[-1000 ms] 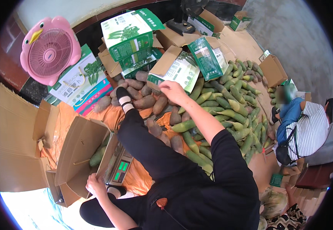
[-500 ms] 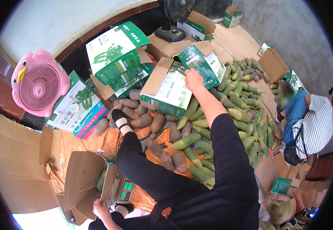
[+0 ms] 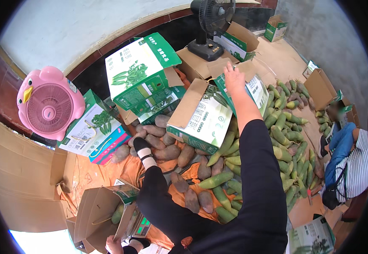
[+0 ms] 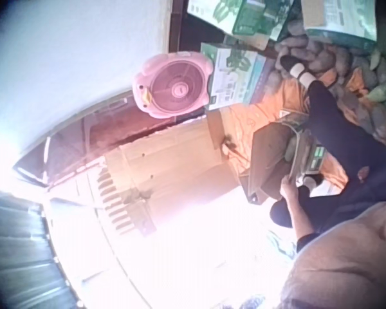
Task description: Sort and weigh produce into cardboard boxes in a packing facility.
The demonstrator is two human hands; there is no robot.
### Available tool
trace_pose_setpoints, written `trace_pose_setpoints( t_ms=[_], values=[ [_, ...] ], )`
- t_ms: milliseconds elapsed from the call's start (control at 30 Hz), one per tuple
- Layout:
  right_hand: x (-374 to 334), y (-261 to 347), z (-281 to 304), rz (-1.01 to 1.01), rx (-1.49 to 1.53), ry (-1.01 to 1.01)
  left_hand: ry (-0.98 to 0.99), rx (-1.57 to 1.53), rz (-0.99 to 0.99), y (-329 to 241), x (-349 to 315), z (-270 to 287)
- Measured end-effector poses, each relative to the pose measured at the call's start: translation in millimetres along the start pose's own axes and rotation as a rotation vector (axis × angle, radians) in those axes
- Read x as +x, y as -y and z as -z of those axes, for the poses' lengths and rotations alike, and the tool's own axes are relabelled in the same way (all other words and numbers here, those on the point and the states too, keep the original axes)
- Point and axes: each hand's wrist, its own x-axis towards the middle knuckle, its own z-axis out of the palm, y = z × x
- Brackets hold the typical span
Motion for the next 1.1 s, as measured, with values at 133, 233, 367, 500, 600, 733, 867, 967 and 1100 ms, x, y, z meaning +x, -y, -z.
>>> trace_pose_setpoints(
  t_ms=[133, 233, 367, 500, 600, 733, 867, 967, 1100],
  values=[
    [11.5, 1.4, -4.8, 0.031, -0.100, 0.140, 0.047, -0.005, 0.081, -3.9, 3.6, -1.6],
    [5.5, 8.2, 3.0, 0.066, -0.206, 0.187, -0.004, 0.053, 0.039, 1.5, 0.6, 0.0],
    [-16.9, -0.6, -0.8, -0.062, -0.020, 0.254, -0.013, 0.027, 0.046, -6.6, 1.2, -0.3],
    [-49.8, -21.3, -3.8, -0.040, 0.034, 0.307, -0.010, 0.051, 0.001, -18.3, 1.1, 3.8],
    [-77.4, -31.7, 3.8, 0.023, 0.041, 0.140, -0.022, 0.088, -0.027, -21.4, -0.7, 7.1],
    [-93.3, -29.8, 38.8, 0.096, 0.098, 0.064, -0.054, 0.143, -0.049, -9.5, -6.8, 4.1],
    [-111.8, -16.2, 88.1, 0.234, 0.093, -0.005, -0.081, 0.164, -0.092, -12.0, -4.8, -2.1],
    [-129.6, 21.7, 129.4, 0.362, 0.065, 0.024, -0.084, 0.173, -0.095, -5.0, -8.1, -3.3],
    [-157.1, 77.3, 168.9, 0.602, 0.047, 0.025, -0.062, 0.199, -0.071, -12.2, -10.0, -0.1]
  ],
)
